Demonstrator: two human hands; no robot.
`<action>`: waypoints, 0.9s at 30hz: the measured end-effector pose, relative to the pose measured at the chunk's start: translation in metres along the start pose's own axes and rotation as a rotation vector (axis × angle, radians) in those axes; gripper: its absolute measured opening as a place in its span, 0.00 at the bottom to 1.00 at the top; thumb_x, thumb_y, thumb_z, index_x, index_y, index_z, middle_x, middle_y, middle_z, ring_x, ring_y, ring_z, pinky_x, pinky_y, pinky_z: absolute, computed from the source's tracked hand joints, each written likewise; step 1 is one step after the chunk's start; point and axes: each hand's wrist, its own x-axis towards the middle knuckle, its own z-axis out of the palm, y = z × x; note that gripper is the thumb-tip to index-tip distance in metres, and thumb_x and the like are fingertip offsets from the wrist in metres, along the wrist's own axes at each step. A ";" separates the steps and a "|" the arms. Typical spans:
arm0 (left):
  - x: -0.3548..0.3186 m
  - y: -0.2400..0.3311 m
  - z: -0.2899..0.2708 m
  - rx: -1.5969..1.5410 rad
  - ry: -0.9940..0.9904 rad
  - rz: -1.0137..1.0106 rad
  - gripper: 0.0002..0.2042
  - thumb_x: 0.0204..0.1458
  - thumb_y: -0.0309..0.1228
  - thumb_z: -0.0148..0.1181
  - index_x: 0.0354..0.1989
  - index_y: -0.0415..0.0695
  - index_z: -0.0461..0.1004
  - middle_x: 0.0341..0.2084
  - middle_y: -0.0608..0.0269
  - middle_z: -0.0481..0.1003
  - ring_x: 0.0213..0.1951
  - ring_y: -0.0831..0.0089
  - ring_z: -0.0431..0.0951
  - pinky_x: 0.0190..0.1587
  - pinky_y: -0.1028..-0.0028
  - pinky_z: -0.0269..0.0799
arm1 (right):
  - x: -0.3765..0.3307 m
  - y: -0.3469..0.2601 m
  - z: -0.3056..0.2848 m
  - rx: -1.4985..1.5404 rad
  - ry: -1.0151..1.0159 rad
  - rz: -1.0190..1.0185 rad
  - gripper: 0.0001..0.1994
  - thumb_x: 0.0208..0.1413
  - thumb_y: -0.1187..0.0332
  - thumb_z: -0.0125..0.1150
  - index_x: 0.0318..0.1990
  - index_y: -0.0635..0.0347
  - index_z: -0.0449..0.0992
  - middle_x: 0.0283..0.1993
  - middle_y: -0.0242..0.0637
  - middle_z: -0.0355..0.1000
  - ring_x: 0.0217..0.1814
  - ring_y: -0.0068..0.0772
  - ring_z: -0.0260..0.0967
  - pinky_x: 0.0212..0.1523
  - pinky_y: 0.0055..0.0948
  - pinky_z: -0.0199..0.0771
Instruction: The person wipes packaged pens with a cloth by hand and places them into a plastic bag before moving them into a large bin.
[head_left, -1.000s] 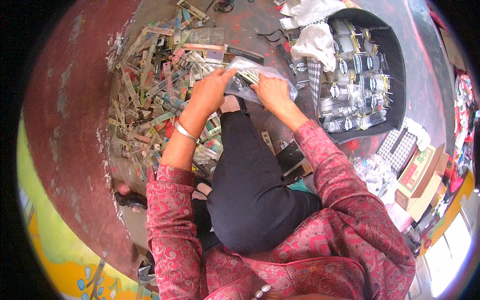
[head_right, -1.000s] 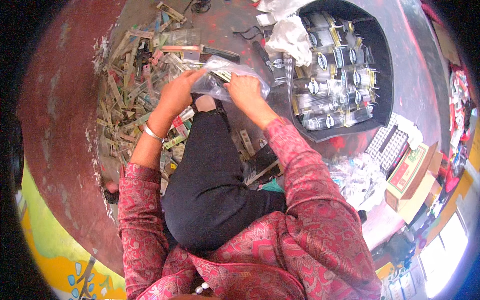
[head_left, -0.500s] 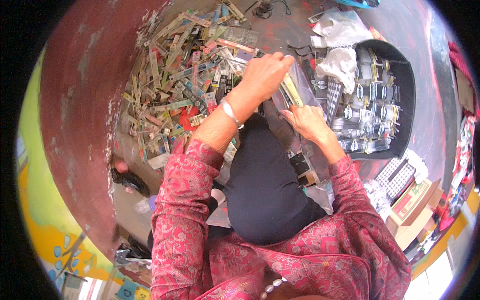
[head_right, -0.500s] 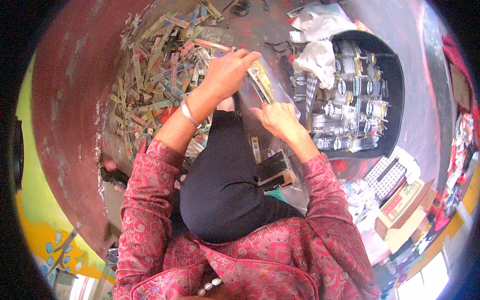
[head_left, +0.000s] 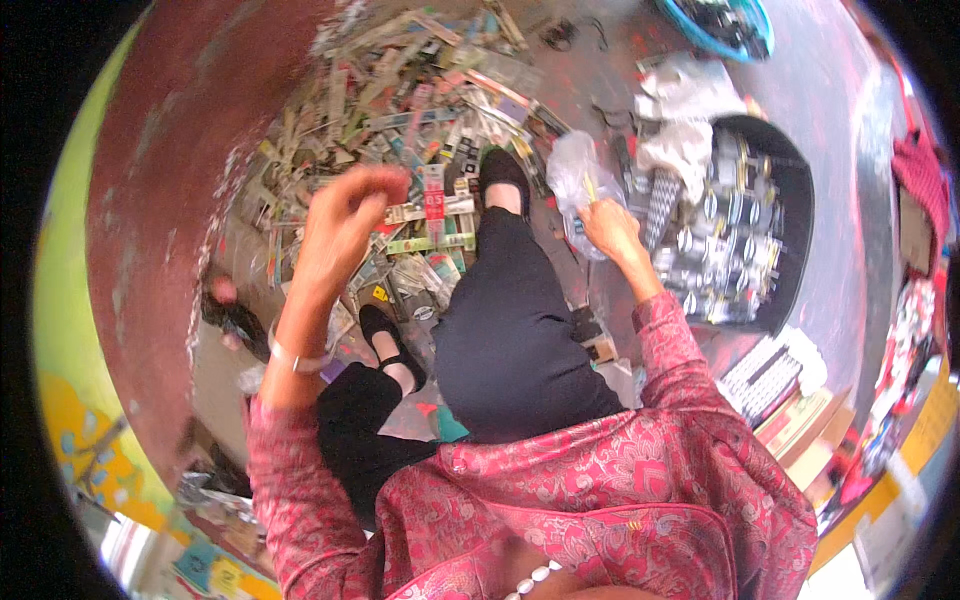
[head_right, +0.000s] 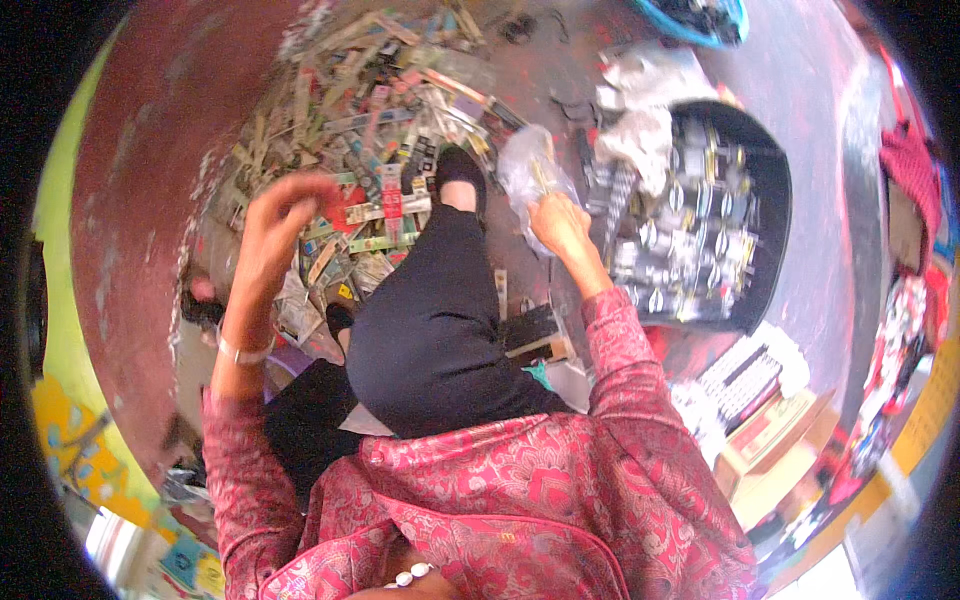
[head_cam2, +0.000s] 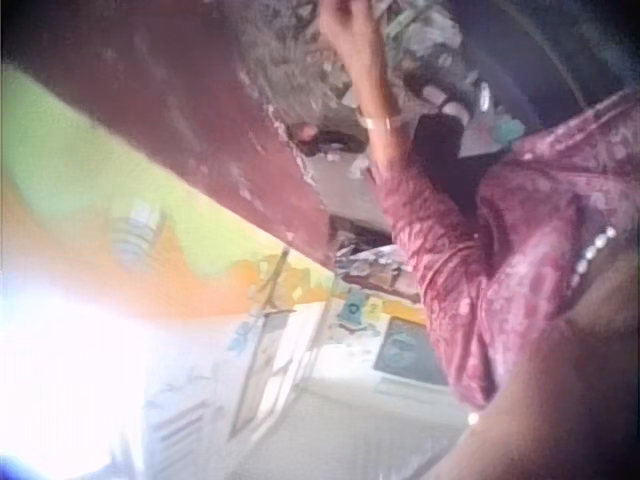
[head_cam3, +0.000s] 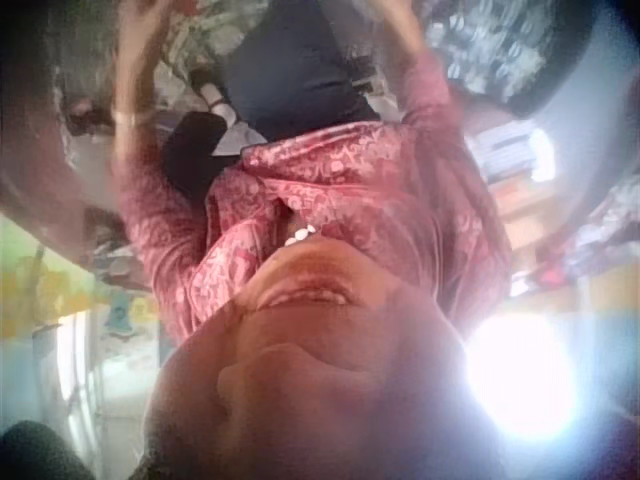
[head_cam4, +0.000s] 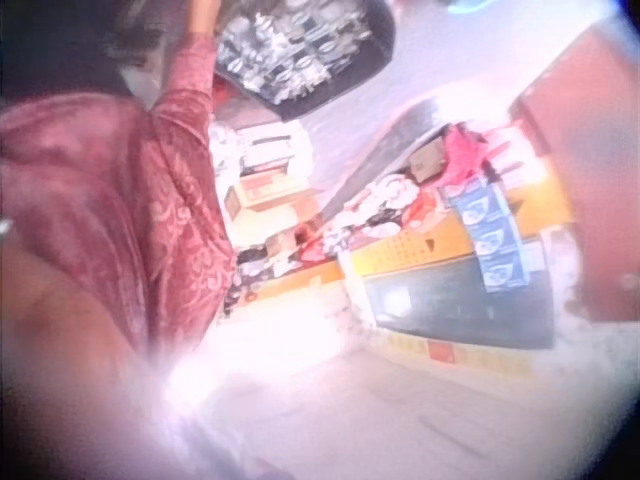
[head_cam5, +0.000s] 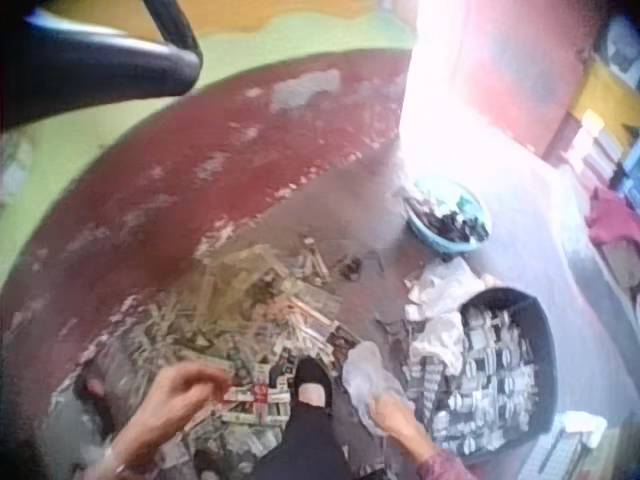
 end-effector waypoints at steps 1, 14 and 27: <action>-0.030 -0.003 -0.010 -0.058 0.022 -0.057 0.13 0.46 0.29 0.49 0.38 0.35 0.72 0.34 0.60 0.73 0.40 0.72 0.72 0.46 0.74 0.64 | 0.000 -0.002 -0.001 -0.039 0.064 -0.012 0.20 0.51 0.54 0.50 0.35 0.66 0.74 0.43 0.56 0.69 0.45 0.55 0.68 0.43 0.47 0.66; -0.167 -0.041 -0.008 0.559 -0.027 -0.141 0.15 0.45 0.29 0.50 0.42 0.38 0.69 0.33 0.45 0.73 0.38 0.54 0.74 0.41 0.62 0.69 | 0.087 0.066 -0.028 1.159 0.051 0.494 0.14 0.52 0.62 0.51 0.43 0.60 0.67 0.38 0.43 0.70 0.38 0.38 0.68 0.34 0.40 0.69; -0.220 -0.029 0.055 0.948 -0.116 0.243 0.05 0.35 0.31 0.57 0.18 0.45 0.76 0.18 0.60 0.74 0.26 0.67 0.76 0.24 0.69 0.71 | -0.008 -0.067 -0.190 0.118 0.013 0.044 0.19 0.54 0.53 0.48 0.24 0.61 0.72 0.17 0.36 0.68 0.15 0.28 0.65 0.15 0.28 0.64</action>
